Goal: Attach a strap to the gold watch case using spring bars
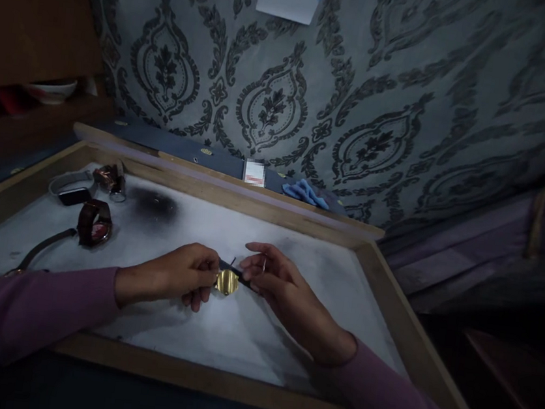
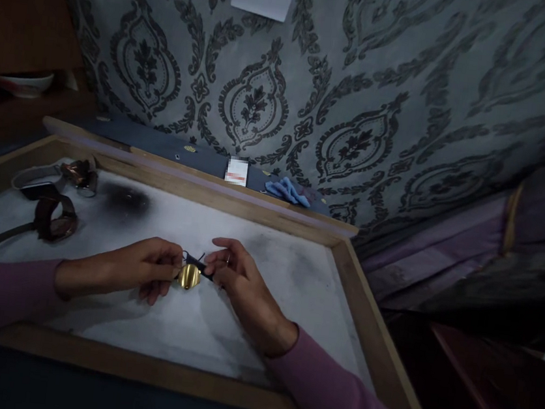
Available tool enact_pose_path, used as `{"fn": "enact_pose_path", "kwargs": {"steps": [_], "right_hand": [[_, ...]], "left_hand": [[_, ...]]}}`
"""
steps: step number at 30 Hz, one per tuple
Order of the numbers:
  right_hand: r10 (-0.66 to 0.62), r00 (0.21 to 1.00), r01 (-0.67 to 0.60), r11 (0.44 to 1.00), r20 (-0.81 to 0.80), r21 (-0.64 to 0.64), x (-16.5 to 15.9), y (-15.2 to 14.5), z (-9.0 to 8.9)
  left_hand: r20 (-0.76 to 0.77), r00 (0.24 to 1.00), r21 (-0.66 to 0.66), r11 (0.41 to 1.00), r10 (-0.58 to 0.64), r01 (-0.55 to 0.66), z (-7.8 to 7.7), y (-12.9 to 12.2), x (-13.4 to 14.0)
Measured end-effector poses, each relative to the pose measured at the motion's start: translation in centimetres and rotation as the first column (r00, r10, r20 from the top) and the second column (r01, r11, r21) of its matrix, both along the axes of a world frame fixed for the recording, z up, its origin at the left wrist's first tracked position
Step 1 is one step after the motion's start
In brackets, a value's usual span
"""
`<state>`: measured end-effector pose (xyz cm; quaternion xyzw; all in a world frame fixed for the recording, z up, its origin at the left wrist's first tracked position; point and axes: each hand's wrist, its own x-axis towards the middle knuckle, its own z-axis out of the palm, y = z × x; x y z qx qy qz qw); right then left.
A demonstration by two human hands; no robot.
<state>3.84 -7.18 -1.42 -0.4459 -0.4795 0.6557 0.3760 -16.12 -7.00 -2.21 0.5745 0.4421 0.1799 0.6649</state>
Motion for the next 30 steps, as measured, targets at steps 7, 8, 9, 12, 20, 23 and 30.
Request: {"fn": "enact_pose_path", "kwargs": {"steps": [7,8,9,12,20,23,30], "right_hand": [[0.078,0.996,-0.083,0.989,0.040,0.119,1.0,-1.2,-0.9],[0.088,0.995,-0.094,0.987,0.049,0.127,1.0,-1.4,-0.9],[0.093,0.994,-0.100,0.987,0.061,0.127,1.0,-1.6,-0.9],[0.097,0.991,-0.106,0.990,0.096,0.098,1.0,-1.9,-0.8],[0.052,0.994,-0.059,0.996,0.094,0.072,1.2,-2.0,-0.7],[0.048,0.996,-0.055,0.995,0.079,0.086,1.1,-2.2,-0.4],[0.152,0.916,-0.267,0.922,0.372,0.279,0.9,-2.6,0.2]], "left_hand": [[-0.082,0.993,0.036,0.995,-0.086,0.089,0.4,-0.1,-0.3],[-0.093,0.991,0.039,0.994,-0.099,0.103,0.4,-0.1,-0.4],[-0.099,0.989,0.043,0.992,-0.113,0.118,0.5,-0.2,-0.4],[-0.117,0.984,0.048,0.989,-0.131,0.137,0.5,-0.2,-0.4],[-0.166,0.975,0.023,0.988,-0.147,0.153,0.5,0.0,-0.3],[-0.173,0.975,0.012,0.989,-0.143,0.147,0.7,0.0,-0.1],[-0.167,0.976,0.015,0.989,-0.139,0.144,1.2,0.0,-0.1]]}}
